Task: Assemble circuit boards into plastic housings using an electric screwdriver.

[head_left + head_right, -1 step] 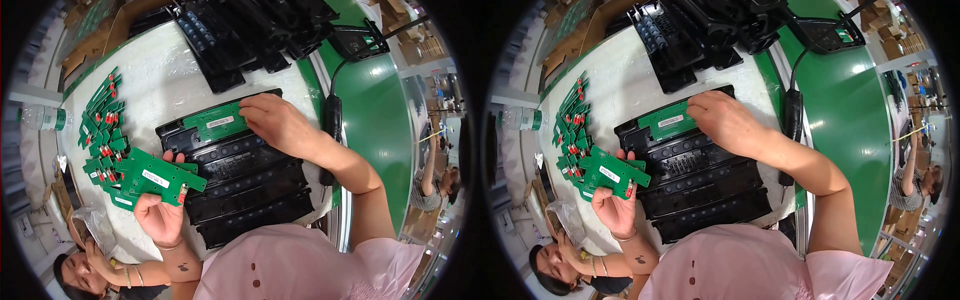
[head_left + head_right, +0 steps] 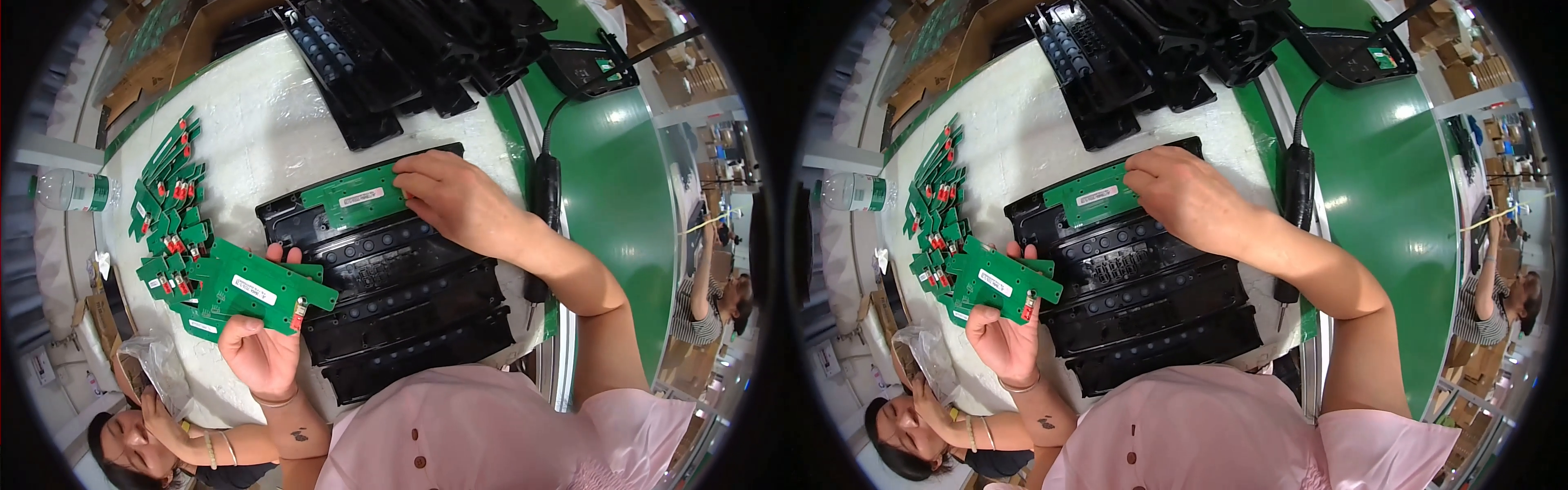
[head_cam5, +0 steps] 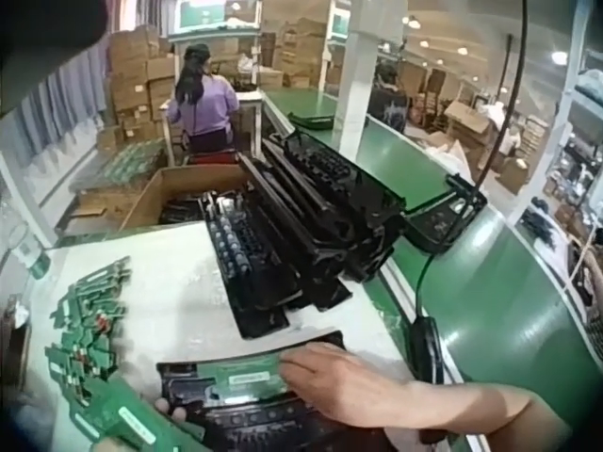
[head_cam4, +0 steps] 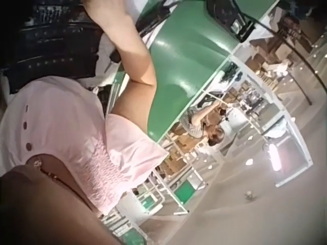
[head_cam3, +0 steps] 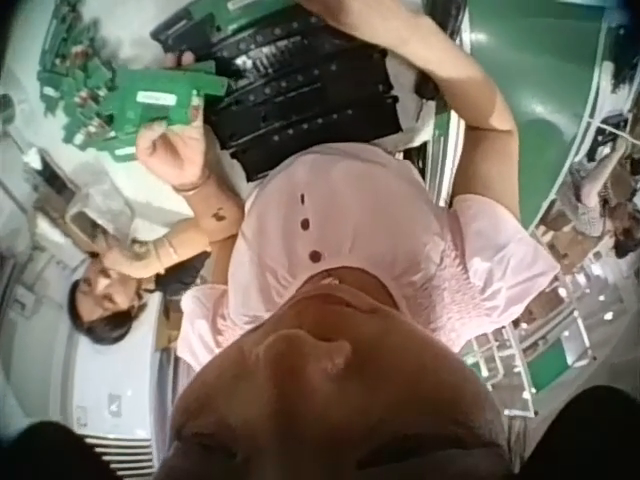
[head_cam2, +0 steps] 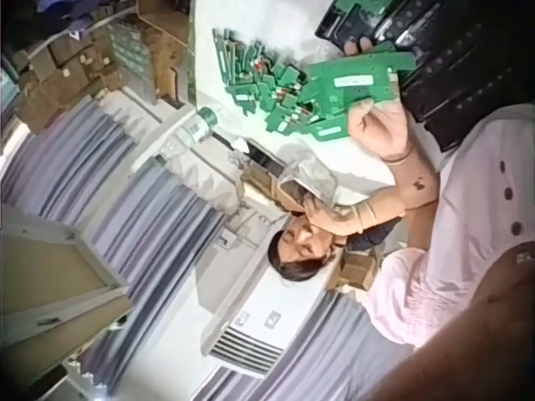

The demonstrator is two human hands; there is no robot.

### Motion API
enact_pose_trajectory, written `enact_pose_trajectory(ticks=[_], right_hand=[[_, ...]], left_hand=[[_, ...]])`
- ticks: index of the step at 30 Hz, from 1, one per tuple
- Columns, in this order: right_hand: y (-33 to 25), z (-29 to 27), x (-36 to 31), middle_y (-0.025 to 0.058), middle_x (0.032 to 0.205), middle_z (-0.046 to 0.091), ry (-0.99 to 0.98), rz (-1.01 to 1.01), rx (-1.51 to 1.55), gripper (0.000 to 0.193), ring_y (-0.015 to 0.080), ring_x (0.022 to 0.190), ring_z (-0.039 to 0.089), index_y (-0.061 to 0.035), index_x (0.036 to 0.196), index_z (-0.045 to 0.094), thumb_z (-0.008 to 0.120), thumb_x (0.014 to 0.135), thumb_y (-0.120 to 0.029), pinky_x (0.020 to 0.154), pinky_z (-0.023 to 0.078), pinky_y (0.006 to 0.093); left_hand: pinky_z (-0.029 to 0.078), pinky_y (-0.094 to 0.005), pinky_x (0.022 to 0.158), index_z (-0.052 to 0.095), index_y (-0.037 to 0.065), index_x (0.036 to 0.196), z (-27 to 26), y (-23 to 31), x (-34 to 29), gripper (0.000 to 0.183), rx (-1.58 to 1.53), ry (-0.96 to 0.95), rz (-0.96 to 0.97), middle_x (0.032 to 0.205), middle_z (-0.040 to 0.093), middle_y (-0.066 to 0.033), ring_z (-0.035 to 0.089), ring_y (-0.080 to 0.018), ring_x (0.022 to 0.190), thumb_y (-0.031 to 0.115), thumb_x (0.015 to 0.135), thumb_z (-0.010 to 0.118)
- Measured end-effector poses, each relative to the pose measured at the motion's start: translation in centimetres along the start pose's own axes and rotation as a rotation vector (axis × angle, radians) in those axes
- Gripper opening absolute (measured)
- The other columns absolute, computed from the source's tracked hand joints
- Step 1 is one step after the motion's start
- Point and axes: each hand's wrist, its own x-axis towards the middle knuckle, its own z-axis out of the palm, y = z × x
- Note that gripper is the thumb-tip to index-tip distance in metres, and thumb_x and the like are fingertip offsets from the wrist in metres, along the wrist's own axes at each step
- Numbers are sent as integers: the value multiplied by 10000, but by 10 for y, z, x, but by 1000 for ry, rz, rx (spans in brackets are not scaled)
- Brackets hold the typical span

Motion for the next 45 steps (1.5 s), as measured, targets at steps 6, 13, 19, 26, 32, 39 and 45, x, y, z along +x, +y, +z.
enact_pose_trajectory(ticks=[6, 13, 19, 26, 32, 39, 45], right_hand=[[-17, -54, 3, 95, 879, 597, 360, -34, -74, 190, 240, 796, 577, -23, 850, 606, 638, 668, 17, 662, 481, 306], [-79, -66, -13, 64, 852, 548, 392, -126, 266, 206, 201, 681, 512, -61, 783, 545, 661, 626, 5, 556, 403, 312], [-101, -4, 3, 107, 980, 578, 84, 23, 249, 346, 277, 816, 577, -46, 824, 539, 765, 620, -211, 669, 490, 335], [-109, -6, -2, 126, 1034, 583, -28, 124, 322, 303, 255, 797, 597, -28, 849, 562, 748, 633, -129, 664, 503, 317], [-85, -40, -5, 145, 1137, 558, 93, 182, 189, 329, 230, 821, 604, 11, 901, 581, 692, 596, 66, 673, 497, 269], [-70, -22, -29, 161, 1165, 522, -224, 30, -21, 312, 326, 1081, 501, 24, 915, 578, 682, 623, -13, 878, 447, 391], [-66, -6, -26, 161, 1163, 527, -183, -4, -29, 305, 324, 1099, 489, 20, 923, 580, 681, 640, -33, 880, 444, 385]], left_hand=[[237, -567, 1044, 231, 0, 1355, -3, 4, -1, 750, 21, -4, 53, 1398, 195, -267, 75, -421, 1326, -90, 620, 351], [310, -551, 1010, 279, 27, 1336, 19, -22, -3, 751, 307, -6, 64, 1392, 221, -256, 193, -446, 1291, -132, 618, 432], [272, -460, 1043, 244, 76, 1367, 16, -43, -9, 697, 644, -91, 100, 1419, 210, -192, 270, -352, 1293, -83, 737, 496], [254, -426, 1053, 224, 62, 1374, 18, -47, -16, 665, 682, -91, 93, 1428, 200, -169, 274, -302, 1297, -46, 784, 510], [458, -466, 895, 339, 39, 1261, 22, -11, -13, 457, 560, 101, 337, 1297, 375, -239, 454, -348, 1152, 35, 826, 478], [486, -439, 853, 389, 38, 1227, 11, -8, -7, 387, 577, 177, 308, 1210, 465, -228, 490, -341, 1115, 104, 860, 493], [490, -434, 843, 396, 34, 1226, 9, -11, -4, 383, 590, 189, 256, 1203, 475, -227, 497, -335, 1109, 116, 866, 498]])
